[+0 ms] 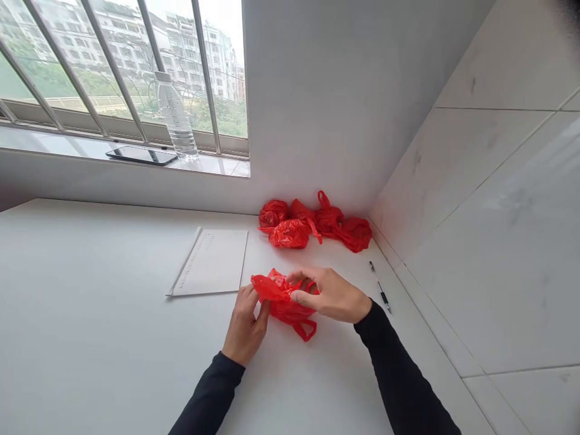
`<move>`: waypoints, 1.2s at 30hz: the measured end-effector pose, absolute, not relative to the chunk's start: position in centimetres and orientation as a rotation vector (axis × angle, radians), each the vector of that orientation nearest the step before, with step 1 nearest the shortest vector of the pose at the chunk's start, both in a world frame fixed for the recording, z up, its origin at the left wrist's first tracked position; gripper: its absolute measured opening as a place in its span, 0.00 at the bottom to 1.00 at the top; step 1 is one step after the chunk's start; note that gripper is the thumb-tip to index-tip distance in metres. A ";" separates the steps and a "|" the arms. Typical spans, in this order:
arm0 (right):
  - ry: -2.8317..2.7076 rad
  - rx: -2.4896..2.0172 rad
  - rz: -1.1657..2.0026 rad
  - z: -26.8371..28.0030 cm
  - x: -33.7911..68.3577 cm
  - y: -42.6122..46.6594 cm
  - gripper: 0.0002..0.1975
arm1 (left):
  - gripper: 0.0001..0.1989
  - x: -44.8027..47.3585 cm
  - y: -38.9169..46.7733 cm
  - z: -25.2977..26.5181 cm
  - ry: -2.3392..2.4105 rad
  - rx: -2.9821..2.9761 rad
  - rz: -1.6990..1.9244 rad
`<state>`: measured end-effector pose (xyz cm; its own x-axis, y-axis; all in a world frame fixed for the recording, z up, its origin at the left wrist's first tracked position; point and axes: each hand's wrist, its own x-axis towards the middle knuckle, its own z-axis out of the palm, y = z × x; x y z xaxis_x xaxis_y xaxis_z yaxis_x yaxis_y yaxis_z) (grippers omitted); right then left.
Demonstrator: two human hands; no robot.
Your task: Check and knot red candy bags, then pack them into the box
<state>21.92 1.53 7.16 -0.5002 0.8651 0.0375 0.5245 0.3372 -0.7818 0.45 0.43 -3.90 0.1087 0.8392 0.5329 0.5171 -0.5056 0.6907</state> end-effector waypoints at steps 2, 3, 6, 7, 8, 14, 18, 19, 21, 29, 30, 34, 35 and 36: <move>-2.299 -1.254 0.860 6.4 22.2 1.6 0.15 | 0.12 0.6 0.4 -3.9 1.332 2.121 1.329; -2.330 -1.262 0.827 6.0 22.4 1.7 0.15 | 0.10 0.7 0.4 -3.8 1.335 2.150 1.312; -2.325 -1.274 0.803 5.7 22.8 1.9 0.14 | 0.05 0.8 0.3 -3.6 1.377 2.195 1.305; -2.312 -1.279 0.796 5.9 23.1 1.9 0.13 | 0.05 0.8 0.3 -3.5 1.410 2.187 1.330; -2.291 -1.286 0.790 6.2 23.5 1.9 0.12 | 0.06 0.7 0.3 -3.4 1.451 2.168 1.368; -2.092 -1.456 0.752 7.6 25.7 2.3 0.06 | 0.07 0.4 0.3 -2.9 1.633 2.025 1.594; -1.992 -1.575 0.708 7.5 25.9 2.3 0.13 | 0.06 0.4 0.0 -2.5 1.618 2.062 1.664; -1.976 -1.591 0.695 7.6 25.8 2.1 0.15 | 0.08 0.4 -0.1 -2.4 1.586 2.104 1.663; -1.988 -1.558 0.680 7.7 25.2 1.6 0.21 | 0.16 0.6 -0.5 -2.2 1.493 2.222 1.617; -2.100 -1.341 0.612 8.5 22.6 -0.3 0.11 | 0.15 1.8 -1.4 -2.0 1.254 2.490 1.382; -2.097 -1.326 0.640 8.6 22.5 -0.5 0.10 | 0.14 1.9 -1.4 -2.1 1.239 2.511 1.351; -2.217 -1.321 0.740 7.4 21.4 -0.7 0.13 | 0.10 1.9 -1.0 -2.6 1.208 2.558 1.243; -2.252 -1.353 0.694 6.9 21.2 -0.6 0.15 | 0.08 1.8 -0.9 -2.7 1.218 2.540 1.256; -2.274 -1.388 0.638 6.5 21.0 -0.5 0.16 | 0.07 1.7 -0.8 -2.7 1.233 2.514 1.283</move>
